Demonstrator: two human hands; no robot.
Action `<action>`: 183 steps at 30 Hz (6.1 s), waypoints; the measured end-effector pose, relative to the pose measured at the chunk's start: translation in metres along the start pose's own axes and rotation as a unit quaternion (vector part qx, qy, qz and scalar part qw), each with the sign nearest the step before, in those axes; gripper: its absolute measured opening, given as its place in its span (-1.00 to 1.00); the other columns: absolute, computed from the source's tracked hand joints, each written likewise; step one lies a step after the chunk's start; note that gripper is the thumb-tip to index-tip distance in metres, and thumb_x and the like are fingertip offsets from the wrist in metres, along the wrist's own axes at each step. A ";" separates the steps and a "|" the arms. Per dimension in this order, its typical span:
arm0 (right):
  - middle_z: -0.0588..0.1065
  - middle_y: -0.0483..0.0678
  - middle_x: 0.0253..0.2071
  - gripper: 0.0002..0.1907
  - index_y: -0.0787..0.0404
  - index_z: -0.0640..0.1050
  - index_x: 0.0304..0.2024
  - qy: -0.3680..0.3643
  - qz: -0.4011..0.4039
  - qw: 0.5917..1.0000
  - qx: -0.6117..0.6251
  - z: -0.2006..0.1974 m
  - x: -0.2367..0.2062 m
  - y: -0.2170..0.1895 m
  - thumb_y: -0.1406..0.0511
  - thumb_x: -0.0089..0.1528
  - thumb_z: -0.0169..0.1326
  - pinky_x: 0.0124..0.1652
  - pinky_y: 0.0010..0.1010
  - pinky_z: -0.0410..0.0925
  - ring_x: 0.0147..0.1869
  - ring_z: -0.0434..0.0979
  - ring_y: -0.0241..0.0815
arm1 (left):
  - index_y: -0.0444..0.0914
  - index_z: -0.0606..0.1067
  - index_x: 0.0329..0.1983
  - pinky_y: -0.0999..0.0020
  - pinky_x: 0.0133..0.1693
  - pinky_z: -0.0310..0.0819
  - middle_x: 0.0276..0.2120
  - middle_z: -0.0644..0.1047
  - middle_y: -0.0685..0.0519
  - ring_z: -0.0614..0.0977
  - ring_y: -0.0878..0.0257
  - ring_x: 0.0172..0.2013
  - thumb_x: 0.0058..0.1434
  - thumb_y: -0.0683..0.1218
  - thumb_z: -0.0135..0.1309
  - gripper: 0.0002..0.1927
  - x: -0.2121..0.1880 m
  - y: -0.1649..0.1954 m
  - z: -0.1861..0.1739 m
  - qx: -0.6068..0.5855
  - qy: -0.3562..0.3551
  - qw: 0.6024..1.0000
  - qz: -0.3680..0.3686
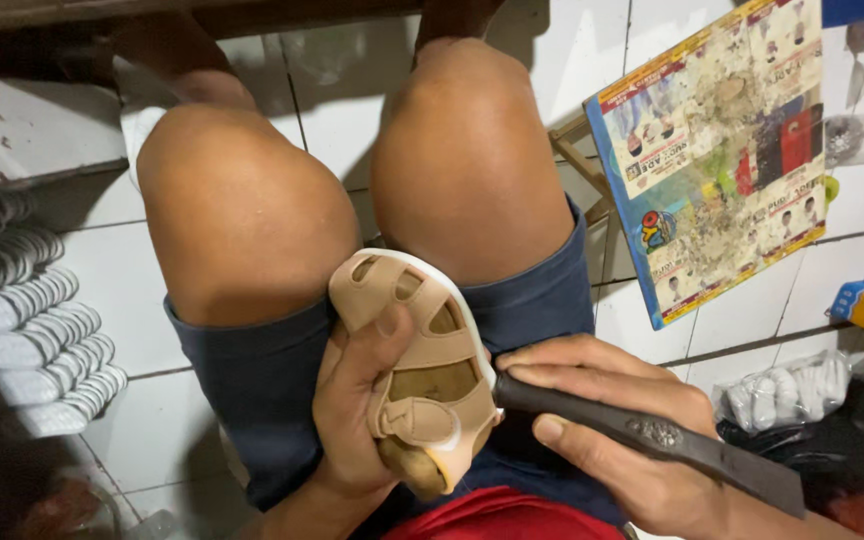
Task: The person uses a curved blade to trim the edges of a beige sandal sole. They repeatedly heat the sandal sole on a gas burner and press it onto a wooden shoe last to shape it. The person inspects the fit and continues trimming and heating the sole.
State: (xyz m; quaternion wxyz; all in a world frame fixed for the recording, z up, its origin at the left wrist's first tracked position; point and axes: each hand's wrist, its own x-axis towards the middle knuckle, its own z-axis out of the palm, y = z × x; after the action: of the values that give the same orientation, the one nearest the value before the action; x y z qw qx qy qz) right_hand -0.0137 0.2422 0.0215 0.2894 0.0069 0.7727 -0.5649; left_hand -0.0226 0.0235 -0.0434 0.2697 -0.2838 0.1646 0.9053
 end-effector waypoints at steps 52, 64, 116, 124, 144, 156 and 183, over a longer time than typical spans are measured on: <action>0.67 0.12 -0.07 -0.73 0.40 0.71 -0.15 -0.137 0.025 0.990 0.026 -0.036 0.070 -0.042 0.41 0.13 0.16 -0.07 -0.36 0.53 -0.05 0.72 -0.08 | -0.30 0.34 0.12 0.35 -0.26 0.56 -0.20 0.54 -0.04 0.62 0.27 -0.28 0.30 -0.07 0.12 -0.61 -0.015 0.007 -0.011 0.088 0.025 0.996 -0.005; 0.63 0.17 -0.04 -0.70 0.43 0.69 -0.11 0.026 0.028 0.999 -0.005 -0.004 0.026 -0.023 0.37 0.16 0.14 0.07 -0.29 0.50 0.06 0.66 0.04 | -0.27 0.29 0.12 0.32 -0.21 0.55 -0.16 0.53 -0.05 0.60 0.26 -0.23 0.31 -0.14 0.16 -0.60 -0.011 0.006 -0.006 0.091 -0.013 0.996 0.021; 0.70 -0.02 -0.08 -0.65 0.33 0.68 -0.09 -0.348 -0.010 0.927 -0.136 -0.081 0.116 -0.060 0.32 0.10 0.13 -0.09 -0.36 0.50 -0.05 0.68 -0.13 | -0.26 0.38 -0.11 0.29 -0.30 0.57 -0.35 0.59 0.00 0.68 0.25 -0.34 0.18 -0.02 0.29 -0.62 0.000 0.044 0.039 0.570 -0.092 0.815 0.046; 0.69 0.09 -0.08 -0.70 0.36 0.68 -0.16 -0.226 -0.074 0.969 -0.067 -0.064 0.105 -0.060 0.32 0.10 0.15 -0.05 -0.30 0.54 -0.05 0.71 -0.07 | -0.25 0.35 -0.09 0.27 -0.40 0.53 -0.38 0.60 0.05 0.63 0.20 -0.46 0.16 -0.04 0.27 -0.61 0.000 0.049 0.045 0.513 -0.059 0.854 -0.058; 0.45 0.47 0.18 -0.41 0.71 0.51 0.03 0.087 -0.094 0.924 0.361 0.008 -0.005 0.028 0.21 0.21 0.04 0.06 -0.02 0.42 0.13 0.59 0.36 | 0.02 -0.12 0.61 -0.10 0.20 0.37 0.33 0.30 -0.05 0.47 -0.09 0.19 0.02 -0.37 0.18 0.16 -0.032 0.019 0.036 0.058 -0.094 0.955 0.276; 0.51 0.31 0.18 -0.57 0.60 0.54 0.05 0.202 -0.119 0.953 0.193 0.041 0.008 -0.024 0.34 0.25 -0.01 0.22 -0.12 0.46 0.21 0.60 0.16 | -0.22 -0.08 0.60 0.15 0.40 0.09 0.42 0.23 -0.03 0.27 0.11 0.39 0.24 -0.23 -0.05 -0.13 0.026 -0.008 0.059 0.043 0.080 0.891 0.444; 0.61 0.33 0.07 -0.58 0.56 0.62 -0.02 0.100 -0.041 0.977 0.186 0.010 0.020 -0.014 0.35 0.19 0.02 0.17 -0.24 0.44 0.12 0.65 0.12 | -0.28 -0.04 0.56 0.28 0.32 0.37 0.23 0.30 -0.07 0.43 0.17 0.22 0.23 -0.20 0.03 -0.14 0.029 -0.001 0.019 0.448 -0.010 0.684 0.576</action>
State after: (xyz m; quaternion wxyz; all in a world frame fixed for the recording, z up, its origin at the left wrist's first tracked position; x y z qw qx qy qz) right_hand -0.0305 0.2219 0.0222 0.1815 0.0854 0.6789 -0.7063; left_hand -0.0501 0.0438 -0.0463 -0.2077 0.0308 0.6789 0.7036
